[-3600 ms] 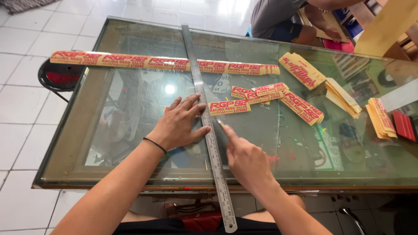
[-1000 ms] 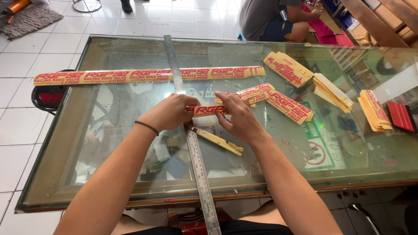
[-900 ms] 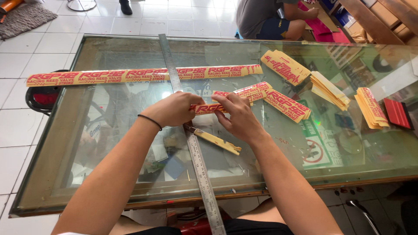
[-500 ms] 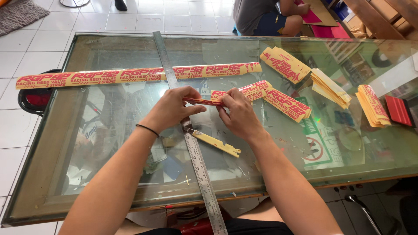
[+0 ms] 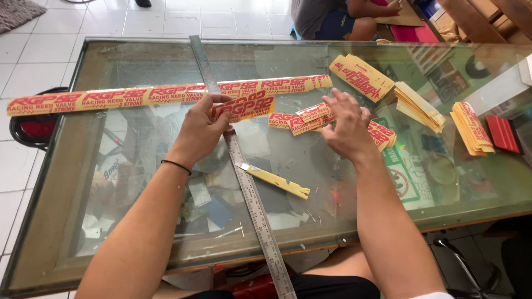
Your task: The person uses a metal ruler and a utility knife to measure and cut long strips of yellow stickers with red text into smaller rectangular pieces on a glass table. The cut pieces are stacked on the right side of the table.
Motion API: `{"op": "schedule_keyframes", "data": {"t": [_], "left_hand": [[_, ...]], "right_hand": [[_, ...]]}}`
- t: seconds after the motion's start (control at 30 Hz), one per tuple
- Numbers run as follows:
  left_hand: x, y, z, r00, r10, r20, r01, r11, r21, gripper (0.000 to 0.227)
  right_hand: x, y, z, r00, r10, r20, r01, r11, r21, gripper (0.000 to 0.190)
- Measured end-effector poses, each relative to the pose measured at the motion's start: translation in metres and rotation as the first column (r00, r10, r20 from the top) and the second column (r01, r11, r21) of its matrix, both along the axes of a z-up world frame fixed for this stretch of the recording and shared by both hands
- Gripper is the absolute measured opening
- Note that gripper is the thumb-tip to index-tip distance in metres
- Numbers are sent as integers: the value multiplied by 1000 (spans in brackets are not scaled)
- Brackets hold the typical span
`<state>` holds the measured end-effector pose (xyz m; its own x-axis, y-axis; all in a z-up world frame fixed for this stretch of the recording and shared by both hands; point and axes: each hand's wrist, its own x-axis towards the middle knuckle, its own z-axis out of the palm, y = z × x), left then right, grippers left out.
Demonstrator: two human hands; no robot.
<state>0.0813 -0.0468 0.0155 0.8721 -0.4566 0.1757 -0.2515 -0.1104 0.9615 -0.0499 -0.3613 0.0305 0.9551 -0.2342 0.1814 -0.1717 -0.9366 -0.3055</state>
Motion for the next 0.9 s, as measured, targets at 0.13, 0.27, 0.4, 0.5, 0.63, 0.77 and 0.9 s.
{"op": "schedule_keyframes", "data": {"t": [0.13, 0.27, 0.4, 0.5, 0.63, 0.77, 0.9], "left_hand": [[-1, -1, 0, 999, -17, -52, 17, 1000, 1, 46], [-3, -5, -2, 999, -23, -32, 24, 999, 36, 52], [-2, -3, -5, 1000, -5, 30, 3, 999, 54, 53], [-11, -1, 13, 998, 13, 67, -17, 998, 60, 57], [-11, 2, 16, 998, 26, 56, -29, 998, 55, 58], [-7, 3, 10, 999, 31, 45, -32, 999, 25, 59], [8, 8, -10, 996, 58, 65, -61, 997, 47, 59]], "right_hand": [[22, -3, 12, 960, -11, -281, -52, 975, -217, 85], [37, -7, 20, 892, -18, -451, -125, 951, -284, 70], [35, -6, 8, 946, 124, -300, -209, 940, -270, 47], [33, 2, 7, 954, 188, -235, -241, 944, -224, 49], [44, 1, -7, 953, 198, -231, -246, 947, -205, 53], [51, 16, 1, 941, 217, -259, -261, 954, -149, 50], [50, 30, 10, 919, 155, -361, -204, 974, -99, 60]]}}
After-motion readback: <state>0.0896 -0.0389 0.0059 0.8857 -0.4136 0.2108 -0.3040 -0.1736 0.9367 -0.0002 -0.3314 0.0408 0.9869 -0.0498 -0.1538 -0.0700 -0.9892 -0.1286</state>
